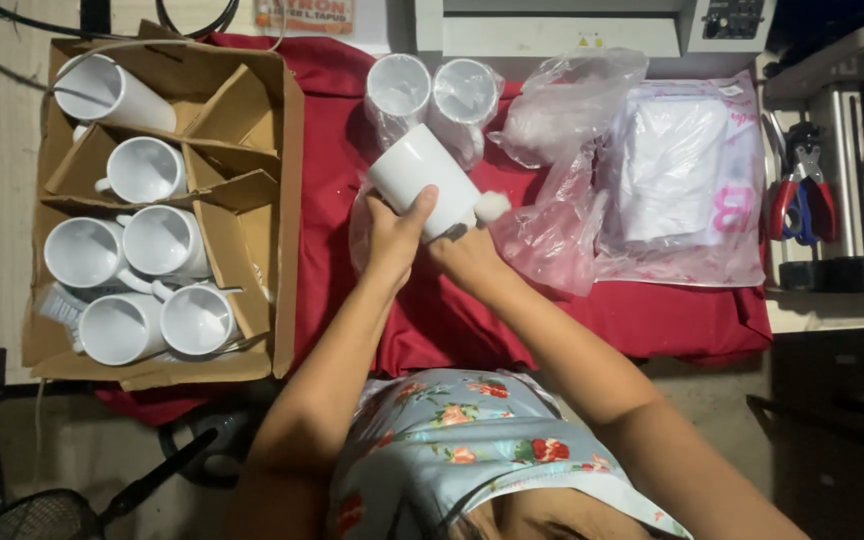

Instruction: The person picks up white ceramic mugs from a cardboard box, wipes the interior and exterior surfaces of each mug with a white cloth, and places the cleaned mugs on a red surface next to a laminating machine.

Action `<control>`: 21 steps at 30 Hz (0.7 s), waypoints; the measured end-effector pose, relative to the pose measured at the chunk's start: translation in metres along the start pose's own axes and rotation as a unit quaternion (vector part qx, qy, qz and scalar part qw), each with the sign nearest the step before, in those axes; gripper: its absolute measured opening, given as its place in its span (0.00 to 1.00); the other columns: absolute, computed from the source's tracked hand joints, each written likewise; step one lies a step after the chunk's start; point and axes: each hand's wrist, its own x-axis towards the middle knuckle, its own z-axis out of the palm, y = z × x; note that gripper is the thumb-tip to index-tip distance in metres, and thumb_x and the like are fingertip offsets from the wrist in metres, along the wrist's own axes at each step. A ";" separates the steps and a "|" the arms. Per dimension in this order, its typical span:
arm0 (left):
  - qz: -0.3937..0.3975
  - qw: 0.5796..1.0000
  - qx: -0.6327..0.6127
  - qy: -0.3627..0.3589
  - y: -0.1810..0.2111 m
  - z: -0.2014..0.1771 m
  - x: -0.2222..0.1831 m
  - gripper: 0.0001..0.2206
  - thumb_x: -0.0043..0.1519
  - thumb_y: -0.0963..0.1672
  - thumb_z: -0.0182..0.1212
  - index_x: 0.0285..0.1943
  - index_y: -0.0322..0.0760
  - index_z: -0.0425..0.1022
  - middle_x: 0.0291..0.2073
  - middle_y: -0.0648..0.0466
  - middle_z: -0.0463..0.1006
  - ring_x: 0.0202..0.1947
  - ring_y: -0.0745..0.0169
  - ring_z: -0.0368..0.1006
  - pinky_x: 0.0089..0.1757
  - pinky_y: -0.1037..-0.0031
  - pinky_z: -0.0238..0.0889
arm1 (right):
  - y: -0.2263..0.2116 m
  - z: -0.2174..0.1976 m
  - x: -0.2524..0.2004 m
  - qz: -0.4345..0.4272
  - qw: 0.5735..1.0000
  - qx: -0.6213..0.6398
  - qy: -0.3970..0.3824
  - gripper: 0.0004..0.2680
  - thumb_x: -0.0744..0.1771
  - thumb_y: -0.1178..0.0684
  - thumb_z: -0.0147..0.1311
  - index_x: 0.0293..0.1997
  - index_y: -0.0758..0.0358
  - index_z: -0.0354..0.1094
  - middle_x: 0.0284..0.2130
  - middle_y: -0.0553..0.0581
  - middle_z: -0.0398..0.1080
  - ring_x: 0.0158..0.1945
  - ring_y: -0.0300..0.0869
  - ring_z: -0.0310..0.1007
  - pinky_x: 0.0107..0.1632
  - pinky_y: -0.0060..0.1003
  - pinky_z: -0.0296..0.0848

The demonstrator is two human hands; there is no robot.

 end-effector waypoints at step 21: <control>0.043 0.965 -0.157 -0.206 0.014 -0.029 0.011 0.40 0.56 0.54 0.76 0.70 0.30 0.58 0.58 0.46 0.69 0.58 0.57 0.69 0.56 0.66 0.68 | 0.008 0.013 -0.007 0.304 0.591 0.743 0.072 0.15 0.68 0.58 0.60 0.62 0.69 0.66 0.50 0.58 0.73 0.50 0.44 0.76 0.52 0.39 0.76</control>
